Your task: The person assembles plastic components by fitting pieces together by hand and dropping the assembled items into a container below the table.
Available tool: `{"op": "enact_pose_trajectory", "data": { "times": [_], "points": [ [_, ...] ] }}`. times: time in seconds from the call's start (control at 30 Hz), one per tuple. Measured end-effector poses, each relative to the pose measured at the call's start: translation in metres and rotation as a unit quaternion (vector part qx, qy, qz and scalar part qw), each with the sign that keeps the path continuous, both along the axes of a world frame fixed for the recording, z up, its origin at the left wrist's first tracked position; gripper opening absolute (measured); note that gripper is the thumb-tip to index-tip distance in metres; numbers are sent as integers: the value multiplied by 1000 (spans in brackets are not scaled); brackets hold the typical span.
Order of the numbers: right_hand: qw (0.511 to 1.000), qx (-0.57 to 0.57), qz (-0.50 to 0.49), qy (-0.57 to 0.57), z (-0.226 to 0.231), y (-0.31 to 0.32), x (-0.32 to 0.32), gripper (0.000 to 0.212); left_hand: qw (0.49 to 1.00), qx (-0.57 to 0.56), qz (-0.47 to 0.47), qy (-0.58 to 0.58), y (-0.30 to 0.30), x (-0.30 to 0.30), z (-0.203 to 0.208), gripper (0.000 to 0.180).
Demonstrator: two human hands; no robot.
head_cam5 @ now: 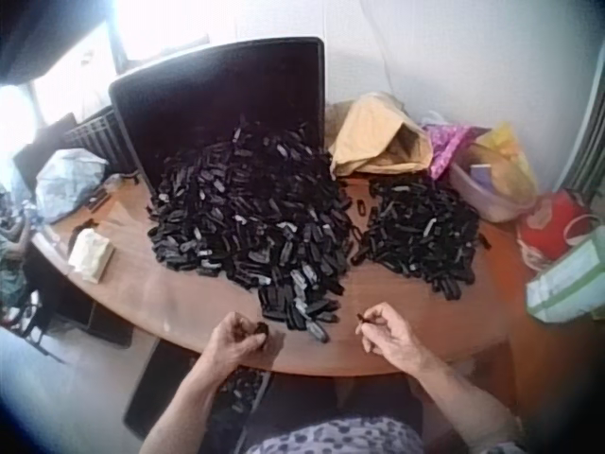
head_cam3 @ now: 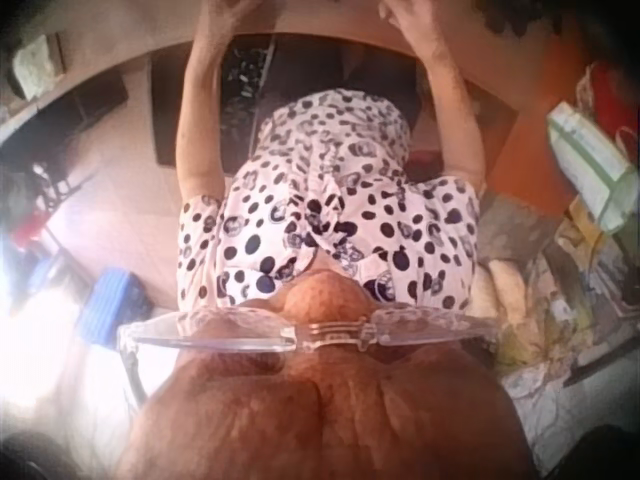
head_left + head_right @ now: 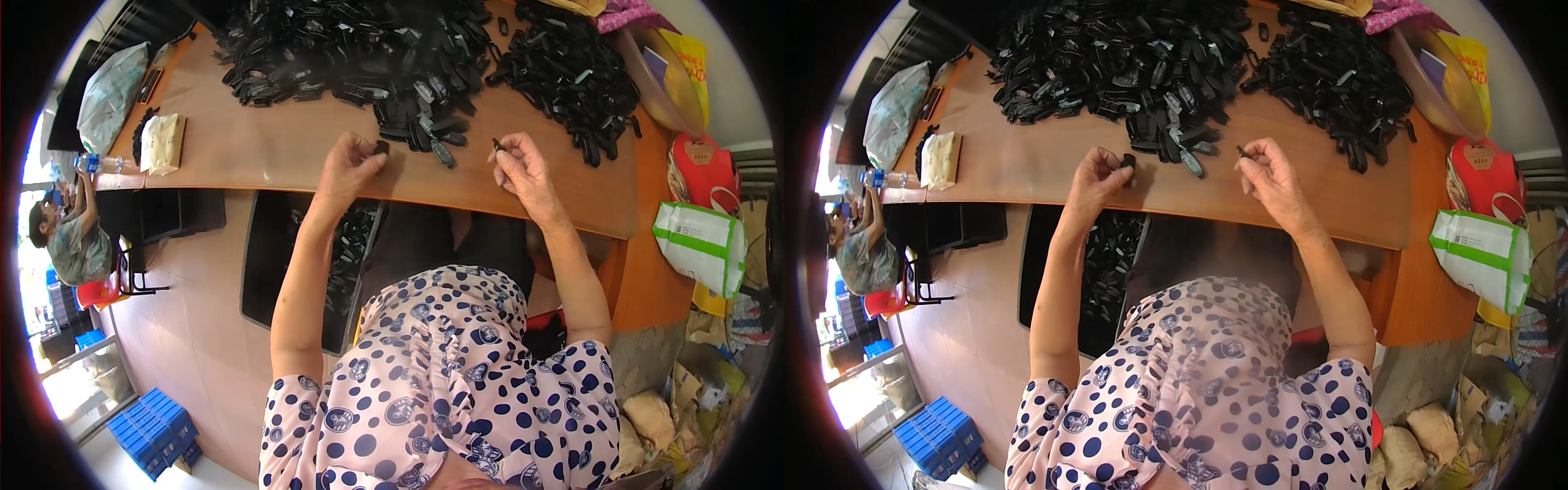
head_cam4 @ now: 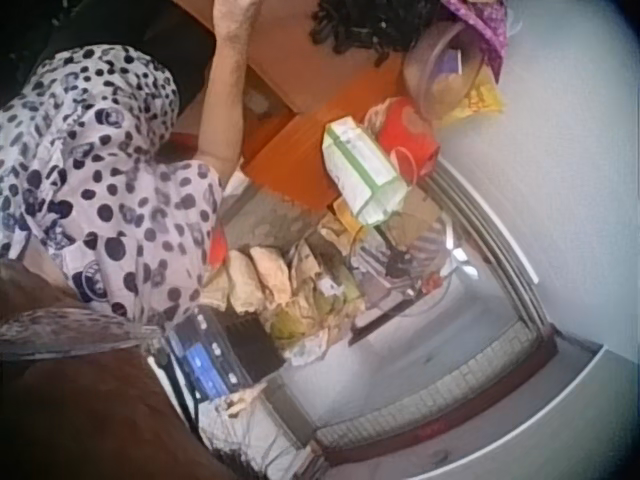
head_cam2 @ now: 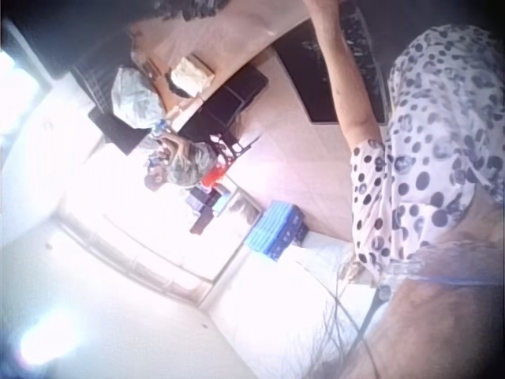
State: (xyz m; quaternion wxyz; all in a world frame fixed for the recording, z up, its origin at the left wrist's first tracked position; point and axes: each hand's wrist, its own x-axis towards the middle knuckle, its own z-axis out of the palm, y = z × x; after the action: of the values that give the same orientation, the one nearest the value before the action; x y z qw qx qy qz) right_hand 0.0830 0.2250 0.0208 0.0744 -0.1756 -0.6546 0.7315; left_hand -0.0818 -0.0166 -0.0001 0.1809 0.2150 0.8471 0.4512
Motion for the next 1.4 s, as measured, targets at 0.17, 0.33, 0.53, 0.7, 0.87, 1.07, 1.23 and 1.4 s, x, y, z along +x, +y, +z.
{"op": "enact_pose_trajectory", "data": {
  "times": [0.17,0.33,0.53,0.7,0.87,1.07,1.23,1.4],
  "points": [
    [999,52,-3,13,-3,-11,1,17,920,231,-45,-312,28,38,2,32],
    [1000,19,21,-9,0,-17,11,16,905,248,-120,-325,53,67,-2,26],
    [983,-176,42,13,-3,-24,25,11,979,123,-162,-3,61,81,7,23],
    [975,-219,46,16,-5,-27,26,11,982,109,-153,-23,63,89,5,25],
    [976,-213,48,19,-6,-27,26,11,975,119,-176,61,65,90,4,23],
    [975,-210,73,3,-9,-21,29,12,973,118,-176,87,63,95,12,23],
    [960,-258,100,-33,-4,-18,33,11,974,116,-182,69,52,100,16,25],
    [965,-229,102,-78,2,-20,34,12,967,133,-191,104,46,104,16,25]
  ]
}}
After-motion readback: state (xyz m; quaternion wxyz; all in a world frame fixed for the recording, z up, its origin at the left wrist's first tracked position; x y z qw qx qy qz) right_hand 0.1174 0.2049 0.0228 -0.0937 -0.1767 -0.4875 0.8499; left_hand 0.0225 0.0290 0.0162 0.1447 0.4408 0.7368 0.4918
